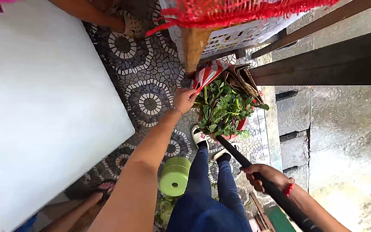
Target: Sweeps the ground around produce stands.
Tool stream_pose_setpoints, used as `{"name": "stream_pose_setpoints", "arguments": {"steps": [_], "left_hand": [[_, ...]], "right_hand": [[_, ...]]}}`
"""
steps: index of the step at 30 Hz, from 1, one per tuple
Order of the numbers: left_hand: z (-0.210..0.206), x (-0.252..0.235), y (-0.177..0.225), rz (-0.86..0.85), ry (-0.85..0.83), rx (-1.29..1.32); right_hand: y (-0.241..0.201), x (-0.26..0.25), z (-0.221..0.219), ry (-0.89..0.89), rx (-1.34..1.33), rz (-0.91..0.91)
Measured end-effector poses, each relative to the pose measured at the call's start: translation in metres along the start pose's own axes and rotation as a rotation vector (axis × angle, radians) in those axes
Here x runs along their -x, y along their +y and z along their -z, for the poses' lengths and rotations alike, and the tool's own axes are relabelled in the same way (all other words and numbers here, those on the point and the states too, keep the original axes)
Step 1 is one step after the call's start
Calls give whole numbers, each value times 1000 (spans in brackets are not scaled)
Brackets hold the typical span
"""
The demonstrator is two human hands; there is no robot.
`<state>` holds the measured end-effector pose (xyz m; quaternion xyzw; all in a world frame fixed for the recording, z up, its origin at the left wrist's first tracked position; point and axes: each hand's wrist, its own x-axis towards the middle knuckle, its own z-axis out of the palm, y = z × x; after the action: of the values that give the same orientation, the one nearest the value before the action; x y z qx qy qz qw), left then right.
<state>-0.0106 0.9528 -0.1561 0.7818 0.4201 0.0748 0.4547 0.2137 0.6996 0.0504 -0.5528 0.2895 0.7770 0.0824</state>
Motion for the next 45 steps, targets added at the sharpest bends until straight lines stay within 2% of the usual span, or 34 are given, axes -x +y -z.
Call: {"name": "stream_pose_setpoints", "arguments": {"steps": [4,6,8,10,14,17,18,19,22,23,24,27,30,33,36,38,40,42,45], "left_hand": [[-1,-11,12,-31,-56,-11],[6,-16,15,-30,-115,-48],[15,-22,14,12,-196,-107],[19,-28,18,48,-248,-147],[15,-34,34,128,-205,-78],[10,-35,41,198,-135,6],[9,-33,44,222,-123,36],[7,-32,46,243,-113,59],[4,-28,53,281,-105,80],[3,-26,55,290,-105,86],[2,-26,57,296,-102,100],[-8,-24,55,284,-40,117],[-15,-26,51,303,131,118],[-19,-18,39,428,346,234],[-32,2,21,642,429,423],[-57,16,13,800,372,472],[-86,20,15,969,189,519],[-112,13,22,1092,101,640],[-131,-10,22,1221,224,904]], "right_hand": [[-42,27,0,-145,-161,23],[-62,40,11,-304,-279,69],[-79,52,20,-481,-355,160],[-94,64,16,-549,-361,309],[-114,76,-20,-244,-420,724],[-120,79,-27,-120,-240,1115],[-122,78,-25,-103,-131,1196],[-124,76,-26,-13,-1,1258],[-130,54,-38,577,418,1406],[-132,47,-42,676,527,1431],[-135,41,-46,671,560,1434],[-154,27,-48,522,383,1317],[-170,33,-33,505,310,1270],[-175,50,-13,523,327,1256],[-178,56,1,508,368,1286],[-178,55,3,479,418,1304],[-178,51,3,447,465,1318],[-175,47,0,429,513,1334],[-171,44,0,409,601,1375]]}}
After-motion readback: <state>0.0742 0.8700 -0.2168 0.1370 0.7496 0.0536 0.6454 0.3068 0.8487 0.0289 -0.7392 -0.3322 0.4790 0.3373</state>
